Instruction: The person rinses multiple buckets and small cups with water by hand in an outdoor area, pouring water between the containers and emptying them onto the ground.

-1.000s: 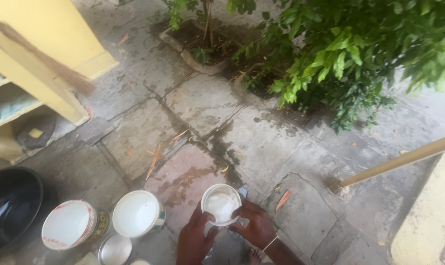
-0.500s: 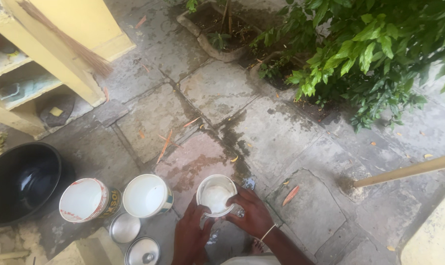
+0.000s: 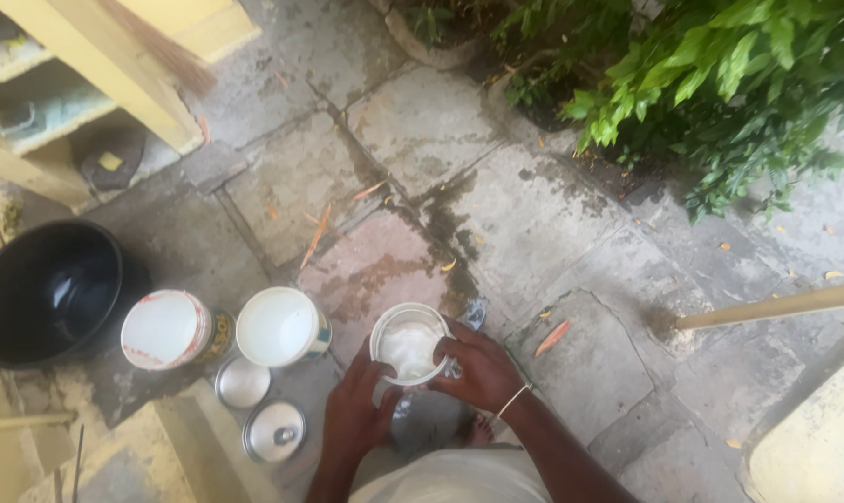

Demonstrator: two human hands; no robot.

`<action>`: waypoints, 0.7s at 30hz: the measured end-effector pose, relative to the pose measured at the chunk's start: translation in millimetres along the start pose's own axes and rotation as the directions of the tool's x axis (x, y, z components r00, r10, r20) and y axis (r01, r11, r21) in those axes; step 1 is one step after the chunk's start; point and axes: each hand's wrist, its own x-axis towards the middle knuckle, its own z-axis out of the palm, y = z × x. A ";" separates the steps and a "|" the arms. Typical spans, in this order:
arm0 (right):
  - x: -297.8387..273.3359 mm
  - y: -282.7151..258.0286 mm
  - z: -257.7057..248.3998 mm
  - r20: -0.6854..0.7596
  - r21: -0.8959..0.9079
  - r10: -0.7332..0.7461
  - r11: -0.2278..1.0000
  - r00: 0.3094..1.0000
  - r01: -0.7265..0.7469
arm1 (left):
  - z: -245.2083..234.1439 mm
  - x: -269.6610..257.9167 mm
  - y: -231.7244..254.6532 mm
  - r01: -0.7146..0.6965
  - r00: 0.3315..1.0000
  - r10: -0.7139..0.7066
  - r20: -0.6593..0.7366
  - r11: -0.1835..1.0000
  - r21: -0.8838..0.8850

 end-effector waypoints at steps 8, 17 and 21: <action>3.5 2.7 -2.3 -0.036 0.094 -0.097 0.991 0.995 0.100 | -12.4 5.2 16.8 0.291 0.944 -0.285 0.165 0.957 -0.014; 59.7 2.1 23.9 0.071 0.081 -0.080 0.994 0.994 0.074 | -23.1 33.0 -33.6 0.104 0.995 -0.105 -0.004 0.994 -0.012; 103.6 9.7 40.3 0.026 0.080 -0.075 0.994 0.997 0.072 | -31.1 70.2 -68.6 0.117 0.993 -0.117 0.007 0.992 -0.055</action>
